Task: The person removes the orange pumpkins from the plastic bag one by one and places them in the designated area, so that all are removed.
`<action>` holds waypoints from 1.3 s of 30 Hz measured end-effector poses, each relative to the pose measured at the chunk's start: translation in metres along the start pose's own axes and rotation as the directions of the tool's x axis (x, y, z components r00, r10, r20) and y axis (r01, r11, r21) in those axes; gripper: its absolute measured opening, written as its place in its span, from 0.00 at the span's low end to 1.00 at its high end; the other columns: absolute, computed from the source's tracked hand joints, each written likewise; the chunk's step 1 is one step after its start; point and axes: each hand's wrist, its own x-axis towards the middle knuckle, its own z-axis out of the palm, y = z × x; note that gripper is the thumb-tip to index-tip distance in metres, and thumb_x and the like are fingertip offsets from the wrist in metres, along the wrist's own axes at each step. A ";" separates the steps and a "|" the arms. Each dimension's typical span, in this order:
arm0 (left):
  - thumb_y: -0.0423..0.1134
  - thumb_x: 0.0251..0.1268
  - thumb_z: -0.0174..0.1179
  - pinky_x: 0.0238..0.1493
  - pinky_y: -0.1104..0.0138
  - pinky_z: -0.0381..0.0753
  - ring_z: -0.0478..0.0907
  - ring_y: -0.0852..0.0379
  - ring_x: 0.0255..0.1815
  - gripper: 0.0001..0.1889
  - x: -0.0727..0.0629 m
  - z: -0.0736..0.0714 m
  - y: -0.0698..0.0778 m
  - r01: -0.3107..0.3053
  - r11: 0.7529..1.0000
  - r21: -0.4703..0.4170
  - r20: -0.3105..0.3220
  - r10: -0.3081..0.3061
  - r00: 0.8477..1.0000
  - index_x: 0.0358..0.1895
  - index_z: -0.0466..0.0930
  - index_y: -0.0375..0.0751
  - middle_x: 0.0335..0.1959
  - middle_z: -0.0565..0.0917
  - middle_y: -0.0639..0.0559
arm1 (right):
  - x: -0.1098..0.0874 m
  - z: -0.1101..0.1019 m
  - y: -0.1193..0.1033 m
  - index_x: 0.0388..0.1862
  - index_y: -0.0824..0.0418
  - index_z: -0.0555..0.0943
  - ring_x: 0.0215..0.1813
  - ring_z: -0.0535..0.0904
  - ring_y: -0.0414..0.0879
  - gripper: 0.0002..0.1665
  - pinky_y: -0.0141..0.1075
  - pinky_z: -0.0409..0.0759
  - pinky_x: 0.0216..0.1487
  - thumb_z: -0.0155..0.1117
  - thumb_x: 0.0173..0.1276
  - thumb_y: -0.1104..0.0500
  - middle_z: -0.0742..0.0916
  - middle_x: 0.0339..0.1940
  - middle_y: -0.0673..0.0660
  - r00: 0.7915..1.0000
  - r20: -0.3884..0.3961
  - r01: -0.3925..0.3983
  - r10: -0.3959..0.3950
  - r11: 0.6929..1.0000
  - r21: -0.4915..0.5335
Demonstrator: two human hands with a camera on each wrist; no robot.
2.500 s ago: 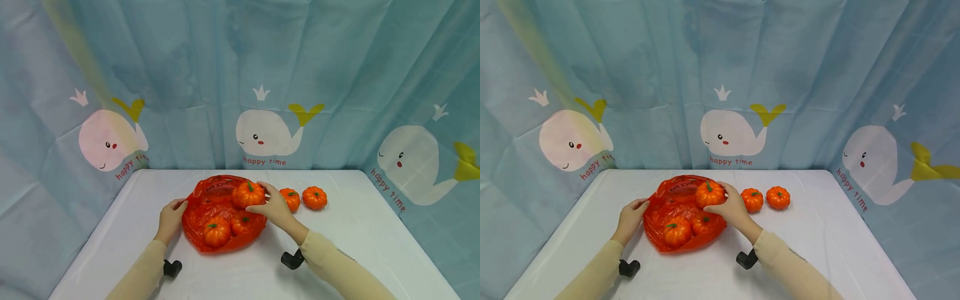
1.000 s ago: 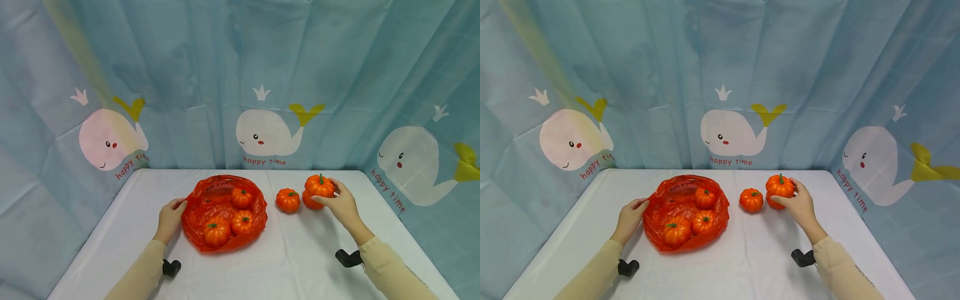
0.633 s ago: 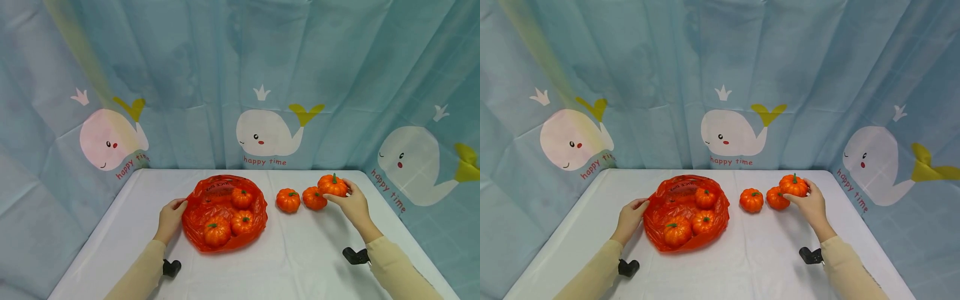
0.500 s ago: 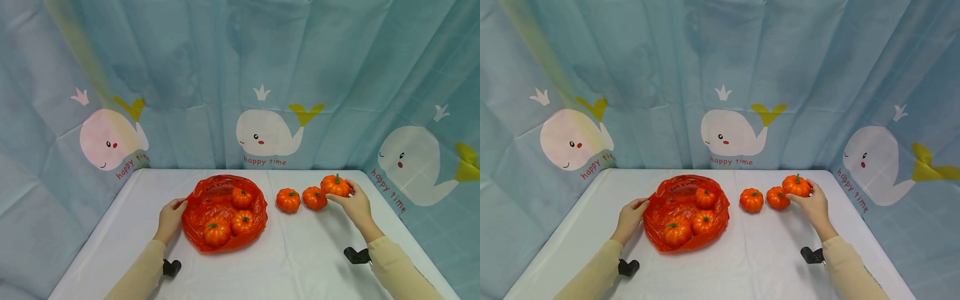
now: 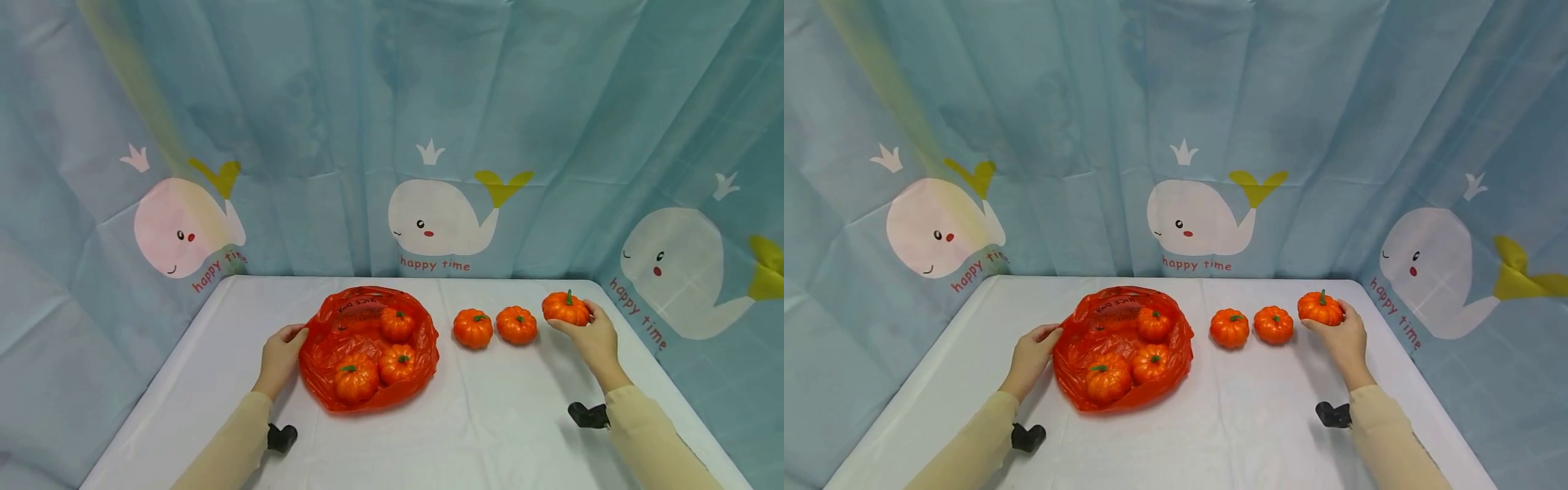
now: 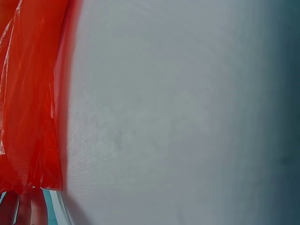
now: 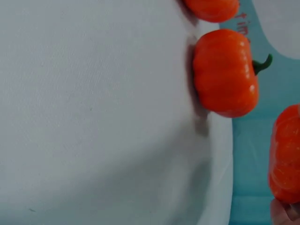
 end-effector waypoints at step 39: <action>0.48 0.77 0.50 0.68 0.49 0.72 0.73 0.42 0.65 0.21 -0.001 0.002 0.002 -0.002 1.000 0.010 -0.007 0.002 1.000 0.61 0.78 0.36 0.61 0.80 0.37 | 0.034 0.021 0.040 0.79 0.73 0.42 0.77 0.53 0.71 0.56 0.60 0.53 0.78 0.66 0.66 0.58 0.55 0.78 0.76 0.994 0.027 -0.106 0.107 0.993 -0.045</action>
